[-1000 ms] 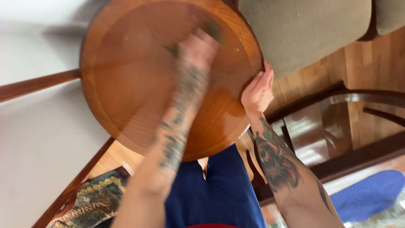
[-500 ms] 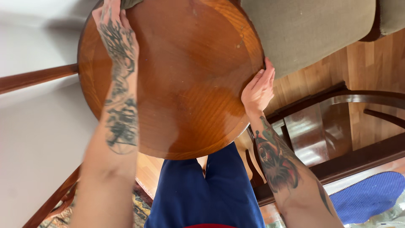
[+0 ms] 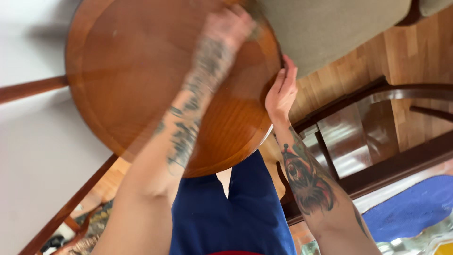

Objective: The person clears small decorative items and a blue mat from a wooden table, applies a liquid from a bottle to a cloth, and wipes the table surface and edges.

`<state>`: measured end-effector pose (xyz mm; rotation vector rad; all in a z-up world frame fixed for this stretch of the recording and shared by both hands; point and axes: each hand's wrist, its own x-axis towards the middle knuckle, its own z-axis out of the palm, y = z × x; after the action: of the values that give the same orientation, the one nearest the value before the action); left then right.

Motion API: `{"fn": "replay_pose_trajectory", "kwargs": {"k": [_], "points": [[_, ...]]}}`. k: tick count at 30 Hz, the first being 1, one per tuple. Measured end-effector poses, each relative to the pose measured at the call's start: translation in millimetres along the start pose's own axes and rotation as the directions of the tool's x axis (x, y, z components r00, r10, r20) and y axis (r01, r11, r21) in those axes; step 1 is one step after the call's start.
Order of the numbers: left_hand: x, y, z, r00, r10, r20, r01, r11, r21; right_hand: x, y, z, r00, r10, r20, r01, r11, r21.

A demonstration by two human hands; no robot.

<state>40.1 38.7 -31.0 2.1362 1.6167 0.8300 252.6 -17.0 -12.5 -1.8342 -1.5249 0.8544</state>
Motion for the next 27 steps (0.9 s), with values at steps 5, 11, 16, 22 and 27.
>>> {"fn": "replay_pose_trajectory", "kwargs": {"k": [5, 11, 16, 22, 27], "points": [[16.8, -13.0, 15.1, 0.908, -0.371, 0.193, 0.346, 0.926, 0.151, -37.4, 31.9, -12.4, 0.991, 0.124, 0.051, -0.128, 0.987, 0.100], [-75.9, 81.3, 44.8, 0.900, 0.337, 0.275, -0.350, 0.937, -0.002, -112.6, 85.2, -7.8, 0.894, 0.434, 0.111, -0.437, 0.792, 0.425], [-58.3, 63.2, 16.1, 0.668, 0.647, 0.367, -0.675, 0.735, -0.067, -127.9, 95.8, -9.7, 0.890, 0.395, 0.227, -0.446, 0.653, 0.612], [-17.9, 39.3, 40.9, 0.951, 0.008, 0.310, 0.183, 0.791, -0.584, -118.4, 68.3, -14.0, 0.918, 0.331, 0.217, -0.393, 0.695, 0.602], [-60.2, 54.8, 77.1, 0.930, 0.312, 0.191, -0.210, 0.883, -0.421, -133.0, 127.5, -3.6, 0.886, 0.392, 0.248, -0.454, 0.627, 0.633]]}}
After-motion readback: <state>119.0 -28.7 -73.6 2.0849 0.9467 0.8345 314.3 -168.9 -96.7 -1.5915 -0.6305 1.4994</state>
